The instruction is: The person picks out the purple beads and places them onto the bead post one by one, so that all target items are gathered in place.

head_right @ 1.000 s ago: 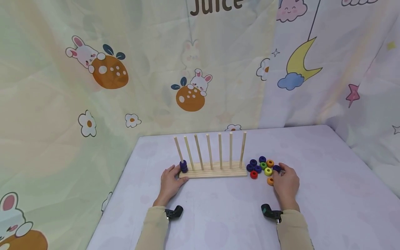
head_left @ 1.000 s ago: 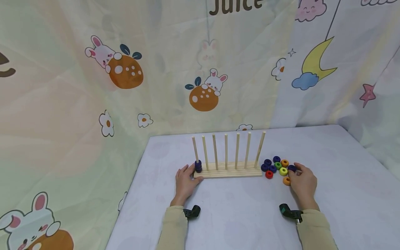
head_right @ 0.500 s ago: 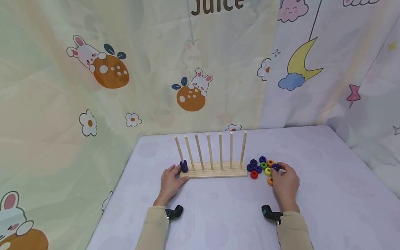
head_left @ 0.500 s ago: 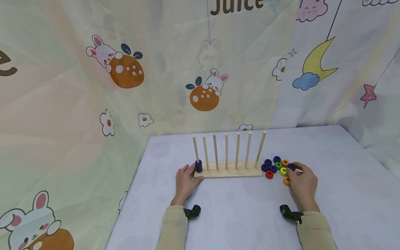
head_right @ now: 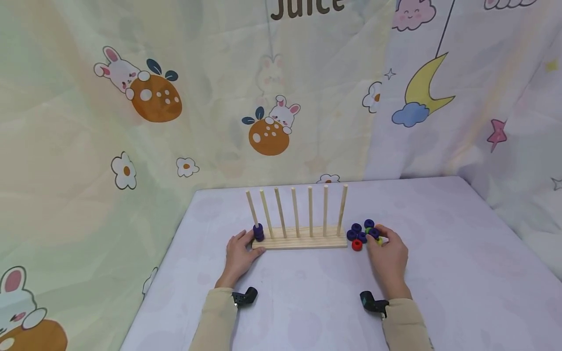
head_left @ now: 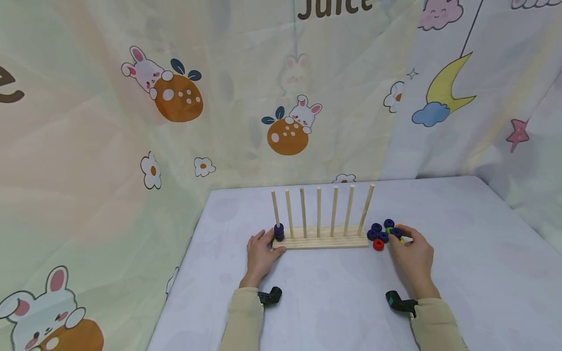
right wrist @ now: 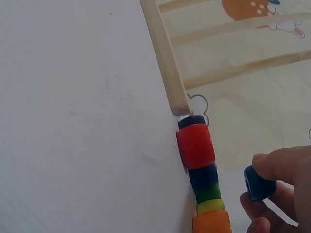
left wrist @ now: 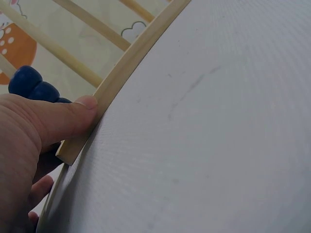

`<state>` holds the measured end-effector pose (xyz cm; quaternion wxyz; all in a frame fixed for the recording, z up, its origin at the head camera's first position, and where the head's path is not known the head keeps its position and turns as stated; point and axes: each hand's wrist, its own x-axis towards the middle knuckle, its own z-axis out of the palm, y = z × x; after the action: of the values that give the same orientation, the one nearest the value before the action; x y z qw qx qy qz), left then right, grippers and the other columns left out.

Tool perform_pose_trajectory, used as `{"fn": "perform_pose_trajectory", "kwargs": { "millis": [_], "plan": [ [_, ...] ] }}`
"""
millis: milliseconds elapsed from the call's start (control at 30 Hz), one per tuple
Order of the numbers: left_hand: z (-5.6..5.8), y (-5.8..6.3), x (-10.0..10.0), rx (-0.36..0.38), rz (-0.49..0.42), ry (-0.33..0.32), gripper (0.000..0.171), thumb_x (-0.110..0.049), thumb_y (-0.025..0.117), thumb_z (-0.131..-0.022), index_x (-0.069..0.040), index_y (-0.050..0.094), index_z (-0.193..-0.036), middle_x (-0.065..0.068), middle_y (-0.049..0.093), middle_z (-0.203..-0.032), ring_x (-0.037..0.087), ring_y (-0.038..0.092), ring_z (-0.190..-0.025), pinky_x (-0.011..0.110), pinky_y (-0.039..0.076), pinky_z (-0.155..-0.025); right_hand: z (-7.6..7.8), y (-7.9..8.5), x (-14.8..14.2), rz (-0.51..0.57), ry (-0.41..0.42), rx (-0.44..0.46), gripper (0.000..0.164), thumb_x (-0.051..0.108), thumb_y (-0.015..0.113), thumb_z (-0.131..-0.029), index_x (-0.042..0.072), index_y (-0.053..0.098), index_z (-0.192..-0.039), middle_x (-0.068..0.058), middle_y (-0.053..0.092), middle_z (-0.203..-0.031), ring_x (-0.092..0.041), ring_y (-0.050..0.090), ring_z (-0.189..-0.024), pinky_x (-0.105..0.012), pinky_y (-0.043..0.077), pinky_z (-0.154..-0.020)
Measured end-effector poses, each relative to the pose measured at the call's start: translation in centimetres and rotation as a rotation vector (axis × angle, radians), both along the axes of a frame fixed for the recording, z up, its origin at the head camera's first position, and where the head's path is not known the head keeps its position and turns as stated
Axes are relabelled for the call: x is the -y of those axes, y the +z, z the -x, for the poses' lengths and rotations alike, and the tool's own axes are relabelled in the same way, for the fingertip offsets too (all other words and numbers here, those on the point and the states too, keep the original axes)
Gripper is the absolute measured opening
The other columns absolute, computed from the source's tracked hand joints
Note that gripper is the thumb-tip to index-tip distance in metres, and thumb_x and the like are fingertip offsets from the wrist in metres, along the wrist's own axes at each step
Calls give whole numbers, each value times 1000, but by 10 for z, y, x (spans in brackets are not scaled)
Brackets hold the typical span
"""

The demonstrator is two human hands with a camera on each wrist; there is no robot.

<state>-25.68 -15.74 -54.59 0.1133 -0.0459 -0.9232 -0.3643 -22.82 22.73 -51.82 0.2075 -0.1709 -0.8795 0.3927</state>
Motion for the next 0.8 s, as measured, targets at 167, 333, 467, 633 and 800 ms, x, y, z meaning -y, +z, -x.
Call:
{"fn": "perform_pose_trajectory", "kwargs": {
  "millis": [167,333,467,633,800],
  "plan": [
    [1,-1,0,-17,10,-9,67,-30,80,-81,-6,55,-138,8,59,-137,33,40,-137,54,14,-117,-2,1,5,-8,0,-31,37,23,69,-89,7,66,-123,-15,66,-115,-15,46,-66,-23,32,-50],
    [1,0,0,-25,10,-9,68,-30,80,-80,-4,56,-137,9,59,-136,34,40,-136,56,14,-116,-5,5,13,34,9,-47,37,21,72,-87,7,66,-120,-15,67,-108,-13,46,-61,-22,33,-50],
    [1,0,0,-25,15,-5,68,-31,80,-81,-4,55,-138,9,59,-136,34,40,-136,55,13,-116,-8,6,23,92,43,-16,36,23,72,-87,7,66,-120,-17,68,-101,-10,48,-56,-20,37,-49],
    [1,1,-1,-17,11,-3,67,-30,80,-81,-4,55,-137,10,59,-136,34,40,-136,55,13,-117,-11,5,36,105,96,-29,36,19,74,-85,7,66,-118,-18,69,-100,-8,51,-53,-20,38,-46],
    [0,1,-1,1,10,-3,68,-31,80,-81,-4,55,-138,9,59,-136,33,39,-137,54,12,-117,-15,3,46,62,138,-38,34,16,75,-84,8,67,-117,-13,66,-92,-12,50,-55,-21,38,-46]
  ]
}}
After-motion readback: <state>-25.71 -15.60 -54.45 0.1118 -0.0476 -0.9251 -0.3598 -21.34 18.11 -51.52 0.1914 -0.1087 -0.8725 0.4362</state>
